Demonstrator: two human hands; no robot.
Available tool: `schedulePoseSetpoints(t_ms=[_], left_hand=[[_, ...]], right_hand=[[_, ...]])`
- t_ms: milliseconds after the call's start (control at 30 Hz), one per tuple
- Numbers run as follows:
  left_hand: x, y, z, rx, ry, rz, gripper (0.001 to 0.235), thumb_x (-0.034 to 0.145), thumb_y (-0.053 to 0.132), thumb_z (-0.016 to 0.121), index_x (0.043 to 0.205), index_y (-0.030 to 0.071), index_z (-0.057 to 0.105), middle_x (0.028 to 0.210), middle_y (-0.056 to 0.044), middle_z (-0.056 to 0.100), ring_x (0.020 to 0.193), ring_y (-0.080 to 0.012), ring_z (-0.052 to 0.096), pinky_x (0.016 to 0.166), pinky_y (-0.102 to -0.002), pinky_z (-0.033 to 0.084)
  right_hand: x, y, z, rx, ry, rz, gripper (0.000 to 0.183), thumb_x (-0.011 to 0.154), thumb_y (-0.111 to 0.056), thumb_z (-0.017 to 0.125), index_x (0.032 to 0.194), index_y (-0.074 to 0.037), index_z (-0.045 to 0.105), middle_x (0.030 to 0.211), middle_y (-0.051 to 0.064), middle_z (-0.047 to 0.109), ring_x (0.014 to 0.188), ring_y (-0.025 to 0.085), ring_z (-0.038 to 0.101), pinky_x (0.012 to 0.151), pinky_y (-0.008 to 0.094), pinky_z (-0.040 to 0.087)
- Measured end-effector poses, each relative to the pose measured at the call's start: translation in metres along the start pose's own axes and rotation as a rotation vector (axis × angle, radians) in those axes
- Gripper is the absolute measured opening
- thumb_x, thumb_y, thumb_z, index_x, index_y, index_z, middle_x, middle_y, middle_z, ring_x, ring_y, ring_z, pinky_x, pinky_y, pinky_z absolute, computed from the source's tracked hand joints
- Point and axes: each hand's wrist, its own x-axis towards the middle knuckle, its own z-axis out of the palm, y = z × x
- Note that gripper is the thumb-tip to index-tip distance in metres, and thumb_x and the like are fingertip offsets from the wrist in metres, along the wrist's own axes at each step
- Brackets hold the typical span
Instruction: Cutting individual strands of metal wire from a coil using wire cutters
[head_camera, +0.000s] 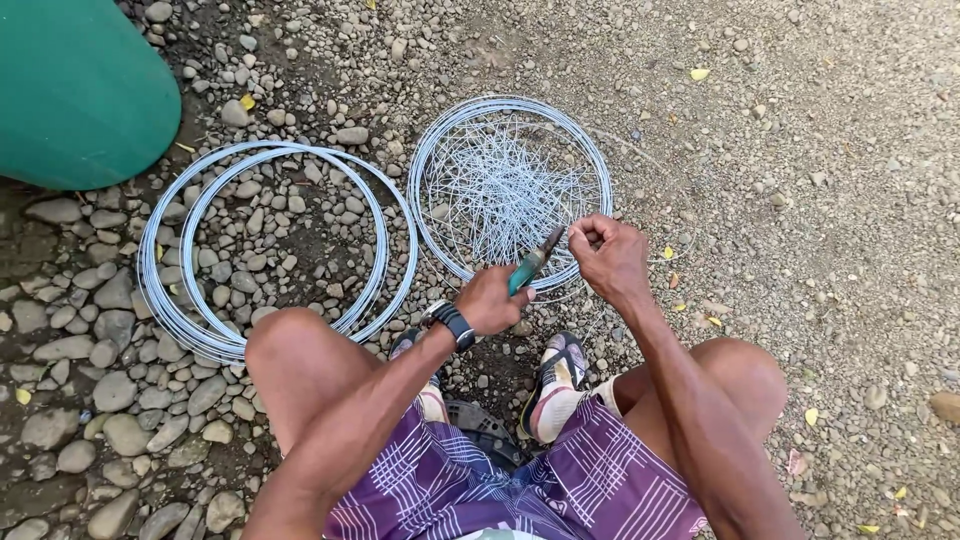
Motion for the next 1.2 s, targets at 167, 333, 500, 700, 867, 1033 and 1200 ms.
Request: schedulePoseSetpoints(t_ms=[167,333,500,700,867,1033,1200], left_hand=[[0.010,-0.007,0.007,-0.015,-0.013,-0.013,0.025,0.094,0.029,0.064,0.094,0.004,0.064,0.074,-0.021,0.066,0.075,-0.0431,0.070,0.067,-0.047,0.053],[0.025,-0.022,0.018,-0.208,-0.051,-0.012,0.028,0.095,0.025,0.065,0.099,-0.002,0.060,0.076,-0.018,0.068,0.073,-0.0338,0.071,0.071,-0.041,0.056],[0.045,-0.049,0.038,-0.236,0.018,0.024,0.024,0.094,0.022,0.069,0.092,0.000,0.060,0.070,-0.016,0.068,0.067,-0.0328,0.070,0.066,-0.037,0.057],[0.053,-0.073,0.052,-0.043,0.105,-0.018,0.029,0.087,0.030,0.076,0.095,0.003,0.069,0.079,-0.023,0.071,0.081,-0.0434,0.073,0.068,-0.043,0.058],[0.061,-0.084,0.049,0.189,0.012,-0.055,0.031,0.090,0.027,0.072,0.111,0.005,0.072,0.086,-0.023,0.074,0.084,-0.0396,0.076,0.072,-0.043,0.063],[0.062,-0.069,0.059,-0.621,-0.089,-0.299,0.026,0.092,0.024,0.067,0.089,-0.002,0.063,0.065,-0.013,0.067,0.051,-0.0237,0.066,0.047,-0.034,0.055],[0.072,-0.086,0.061,-0.040,0.012,0.095,0.023,0.087,0.016,0.075,0.094,-0.006,0.069,0.061,-0.021,0.065,0.051,-0.0368,0.067,0.038,-0.038,0.055]], right_hand=[[-0.004,0.002,0.010,-0.083,0.001,-0.028,0.011,0.091,-0.010,0.069,0.082,-0.010,0.075,0.061,0.003,0.065,0.054,0.011,0.050,0.053,0.027,0.043],[0.000,-0.002,0.008,-0.198,-0.032,-0.082,0.014,0.096,-0.010,0.066,0.085,-0.010,0.075,0.063,0.008,0.066,0.056,0.018,0.058,0.057,0.033,0.048],[0.011,0.014,-0.015,-0.481,-0.404,0.132,0.037,0.102,-0.027,0.056,0.076,-0.003,0.066,0.070,0.026,0.066,0.072,0.045,0.065,0.074,0.054,0.047],[0.007,0.077,-0.007,-0.681,-0.483,0.212,0.039,0.099,-0.032,0.052,0.078,-0.006,0.071,0.079,0.030,0.071,0.089,0.053,0.069,0.081,0.058,0.051],[-0.003,0.095,0.006,-0.833,-0.541,0.317,0.033,0.094,-0.031,0.054,0.080,-0.014,0.079,0.078,0.024,0.074,0.089,0.047,0.073,0.079,0.054,0.056],[-0.008,0.051,-0.025,-0.684,-0.488,0.292,0.030,0.097,-0.031,0.056,0.087,-0.018,0.081,0.082,0.023,0.075,0.091,0.048,0.072,0.084,0.054,0.056],[-0.013,0.086,-0.015,-0.649,-0.487,0.383,0.029,0.101,-0.028,0.055,0.088,-0.020,0.080,0.080,0.019,0.077,0.087,0.041,0.075,0.091,0.048,0.057]])
